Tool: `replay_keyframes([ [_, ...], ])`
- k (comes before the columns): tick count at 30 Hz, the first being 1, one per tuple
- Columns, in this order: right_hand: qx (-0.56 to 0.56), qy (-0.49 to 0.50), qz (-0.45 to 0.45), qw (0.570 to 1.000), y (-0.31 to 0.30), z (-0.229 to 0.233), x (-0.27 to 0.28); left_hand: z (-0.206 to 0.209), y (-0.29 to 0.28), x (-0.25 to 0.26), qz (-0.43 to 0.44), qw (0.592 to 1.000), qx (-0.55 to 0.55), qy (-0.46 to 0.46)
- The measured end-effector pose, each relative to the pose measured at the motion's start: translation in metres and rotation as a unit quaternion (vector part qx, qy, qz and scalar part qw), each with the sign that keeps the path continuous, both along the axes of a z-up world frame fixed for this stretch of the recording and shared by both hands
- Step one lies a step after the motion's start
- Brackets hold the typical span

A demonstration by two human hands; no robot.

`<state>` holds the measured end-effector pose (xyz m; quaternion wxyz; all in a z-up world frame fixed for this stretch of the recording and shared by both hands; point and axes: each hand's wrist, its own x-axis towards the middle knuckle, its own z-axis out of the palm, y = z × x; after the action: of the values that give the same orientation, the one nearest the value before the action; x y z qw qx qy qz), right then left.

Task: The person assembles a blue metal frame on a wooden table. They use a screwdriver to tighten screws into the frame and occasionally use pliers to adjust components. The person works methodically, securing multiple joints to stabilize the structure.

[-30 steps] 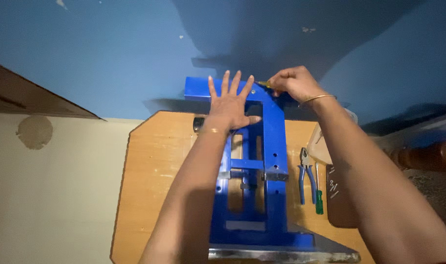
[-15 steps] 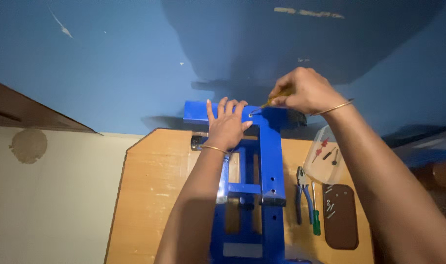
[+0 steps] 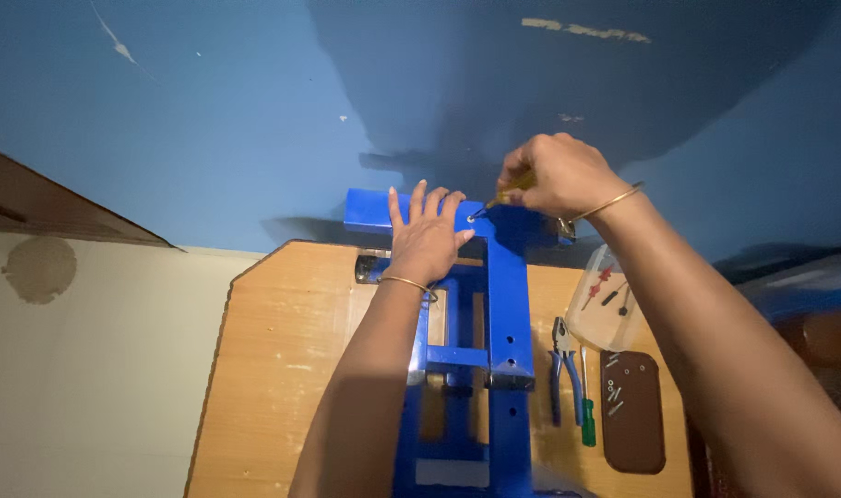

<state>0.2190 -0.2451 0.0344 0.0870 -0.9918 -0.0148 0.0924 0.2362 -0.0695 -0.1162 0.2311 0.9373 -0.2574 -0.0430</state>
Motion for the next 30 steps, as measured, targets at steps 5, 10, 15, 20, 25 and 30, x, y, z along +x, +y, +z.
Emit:
replay_keyframes([
  [5, -0.008, 0.017, 0.011, 1.0, 0.003, 0.003, 0.003, 0.005, 0.0, 0.0, 0.001, 1.0, 0.008, 0.011],
  [10, -0.021, -0.002, 0.041, 0.999, 0.009, 0.007, 0.0, 0.006, -0.001, -0.001, 0.004, 1.0, 0.016, 0.019],
  [15, -0.066, 0.018, 0.051, 0.996, 0.018, 0.007, 0.002, 0.004, 0.0, 0.0, 0.003, 1.0, 0.003, 0.008],
  [20, -0.144, 0.169, -0.017, 0.975, 0.014, -0.003, 0.012, 0.004, -0.002, -0.001, 0.003, 1.0, -0.001, 0.011],
  [25, -0.025, 0.265, -0.058, 0.962, 0.007, -0.022, 0.034, 0.004, 0.0, -0.002, 0.004, 1.0, -0.008, 0.01],
  [30, -0.068, 0.23, 0.001, 0.971, 0.009, -0.04, 0.046, 0.005, 0.001, -0.003, 0.005, 1.0, -0.012, 0.006],
])
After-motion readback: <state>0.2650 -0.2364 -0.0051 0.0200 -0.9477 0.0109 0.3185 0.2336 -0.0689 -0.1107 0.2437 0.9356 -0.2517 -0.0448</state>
